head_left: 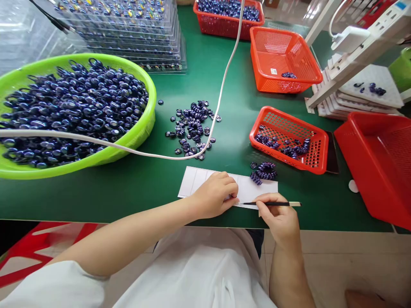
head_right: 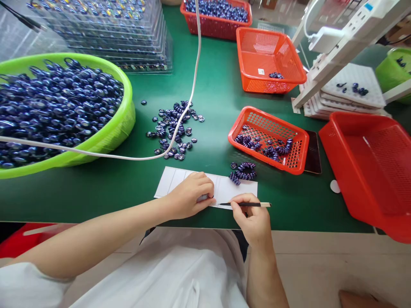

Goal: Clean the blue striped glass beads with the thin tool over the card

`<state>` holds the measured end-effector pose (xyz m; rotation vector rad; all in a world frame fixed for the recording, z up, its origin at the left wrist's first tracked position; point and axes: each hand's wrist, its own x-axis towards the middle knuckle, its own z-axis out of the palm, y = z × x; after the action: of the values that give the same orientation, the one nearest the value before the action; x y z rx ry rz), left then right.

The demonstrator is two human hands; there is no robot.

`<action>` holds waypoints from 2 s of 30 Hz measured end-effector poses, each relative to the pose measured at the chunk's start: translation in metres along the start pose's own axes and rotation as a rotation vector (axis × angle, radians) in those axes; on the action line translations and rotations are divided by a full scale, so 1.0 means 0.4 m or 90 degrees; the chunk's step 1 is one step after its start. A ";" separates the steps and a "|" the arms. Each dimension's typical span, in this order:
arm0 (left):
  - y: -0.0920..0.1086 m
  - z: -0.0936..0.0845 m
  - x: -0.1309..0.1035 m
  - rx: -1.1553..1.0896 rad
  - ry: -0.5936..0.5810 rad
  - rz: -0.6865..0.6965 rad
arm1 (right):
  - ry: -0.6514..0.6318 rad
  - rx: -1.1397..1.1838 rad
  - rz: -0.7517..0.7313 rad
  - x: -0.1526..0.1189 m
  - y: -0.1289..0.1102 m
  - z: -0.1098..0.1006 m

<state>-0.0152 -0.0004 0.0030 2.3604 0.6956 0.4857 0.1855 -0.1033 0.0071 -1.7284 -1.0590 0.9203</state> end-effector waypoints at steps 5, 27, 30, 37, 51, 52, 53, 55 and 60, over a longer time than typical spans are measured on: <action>0.001 -0.001 -0.001 0.000 0.002 0.003 | 0.002 0.013 0.010 -0.002 -0.001 0.003; -0.002 -0.004 0.032 -0.099 0.114 -0.086 | 0.279 0.267 -0.245 -0.006 0.018 0.083; -0.005 0.009 0.036 -0.131 0.121 -0.093 | 0.297 0.240 -0.272 -0.004 0.026 0.087; -0.013 0.012 0.029 -0.104 0.106 -0.090 | 0.293 0.224 -0.270 0.000 0.025 0.087; 0.000 0.006 0.037 -0.203 0.056 -0.212 | 0.237 0.356 -0.168 -0.011 -0.019 0.083; 0.000 0.008 0.037 -0.203 0.053 -0.211 | 0.203 0.379 -0.163 -0.012 -0.027 0.086; 0.002 0.009 0.036 -0.202 0.051 -0.208 | 0.168 0.397 -0.159 -0.012 -0.035 0.089; 0.005 0.010 0.035 -0.202 0.047 -0.203 | 0.100 0.429 -0.156 -0.010 -0.049 0.097; 0.017 0.005 0.030 -0.254 0.036 -0.206 | 0.007 0.464 -0.134 0.002 -0.059 0.117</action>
<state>-0.0024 0.0013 0.0080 1.8281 0.8948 0.4958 0.1376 -0.0827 0.0133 -0.9987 -0.7444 0.9971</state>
